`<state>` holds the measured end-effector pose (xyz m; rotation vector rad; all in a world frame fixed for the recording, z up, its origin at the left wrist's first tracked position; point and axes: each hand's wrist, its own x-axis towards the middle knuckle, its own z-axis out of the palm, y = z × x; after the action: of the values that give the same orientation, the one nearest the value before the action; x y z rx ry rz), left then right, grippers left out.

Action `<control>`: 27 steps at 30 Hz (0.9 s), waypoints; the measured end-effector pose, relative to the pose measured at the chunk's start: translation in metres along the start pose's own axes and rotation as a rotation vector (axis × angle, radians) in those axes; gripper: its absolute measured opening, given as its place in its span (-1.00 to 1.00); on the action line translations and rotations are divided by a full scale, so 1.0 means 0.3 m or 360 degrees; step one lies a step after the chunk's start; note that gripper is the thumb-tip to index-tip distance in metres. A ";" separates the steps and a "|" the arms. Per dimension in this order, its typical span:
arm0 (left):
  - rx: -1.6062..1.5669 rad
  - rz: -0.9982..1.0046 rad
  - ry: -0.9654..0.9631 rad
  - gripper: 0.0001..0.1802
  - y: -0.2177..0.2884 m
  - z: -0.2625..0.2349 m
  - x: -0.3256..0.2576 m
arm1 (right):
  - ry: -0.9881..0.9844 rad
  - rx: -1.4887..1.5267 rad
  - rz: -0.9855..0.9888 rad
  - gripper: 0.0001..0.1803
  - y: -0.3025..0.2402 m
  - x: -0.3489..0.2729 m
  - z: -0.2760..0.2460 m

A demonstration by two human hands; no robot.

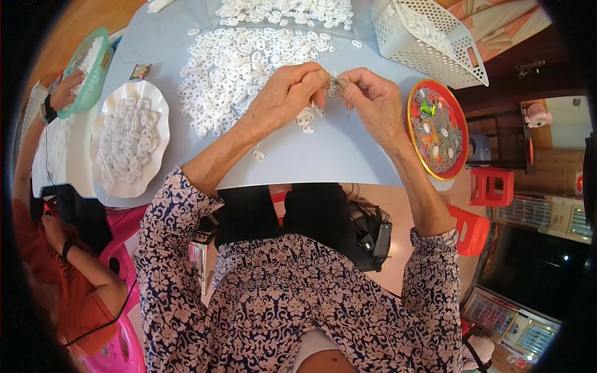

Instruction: Assembling small white plastic components by hand on a white table.

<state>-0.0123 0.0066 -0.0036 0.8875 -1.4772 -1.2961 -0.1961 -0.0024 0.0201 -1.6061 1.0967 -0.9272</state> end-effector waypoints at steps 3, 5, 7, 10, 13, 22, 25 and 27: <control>0.0091 -0.0095 -0.0051 -0.69 0.005 -0.002 -0.001 | 0.0021 0.0032 -0.0031 -0.91 0.007 -0.002 0.005; 0.0097 -0.0072 -0.0055 -0.70 0.003 -0.002 0.000 | 0.0054 0.0033 -0.0055 -0.91 0.008 -0.001 0.012; 0.0119 -0.0105 -0.0070 -0.71 0.003 -0.002 -0.001 | 0.0088 0.0033 -0.0078 -0.91 0.006 -0.002 0.018; 0.0106 -0.0113 -0.0095 -0.72 -0.007 0.001 -0.001 | 0.0100 -0.0034 -0.0117 -0.90 0.001 -0.006 0.022; 0.0045 -0.0085 -0.0086 -0.74 -0.004 0.009 -0.003 | 0.0136 0.0020 -0.0152 -0.90 0.005 -0.013 0.024; 0.0102 0.0011 -0.0015 -0.84 0.009 0.022 -0.014 | 0.0159 0.0096 -0.0088 -0.87 0.001 -0.037 0.021; 0.0142 0.0084 -0.0004 -0.88 -0.009 0.026 -0.017 | 0.0135 0.0115 -0.0020 -0.86 0.006 -0.043 0.022; 0.0171 0.0141 -0.0023 -0.90 -0.012 0.027 -0.021 | 0.0104 0.0237 -0.0023 -0.87 0.012 -0.047 0.022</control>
<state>-0.0183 0.0142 -0.0082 0.8735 -1.5920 -1.1698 -0.1951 0.0123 0.0139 -1.4729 1.0363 -1.0526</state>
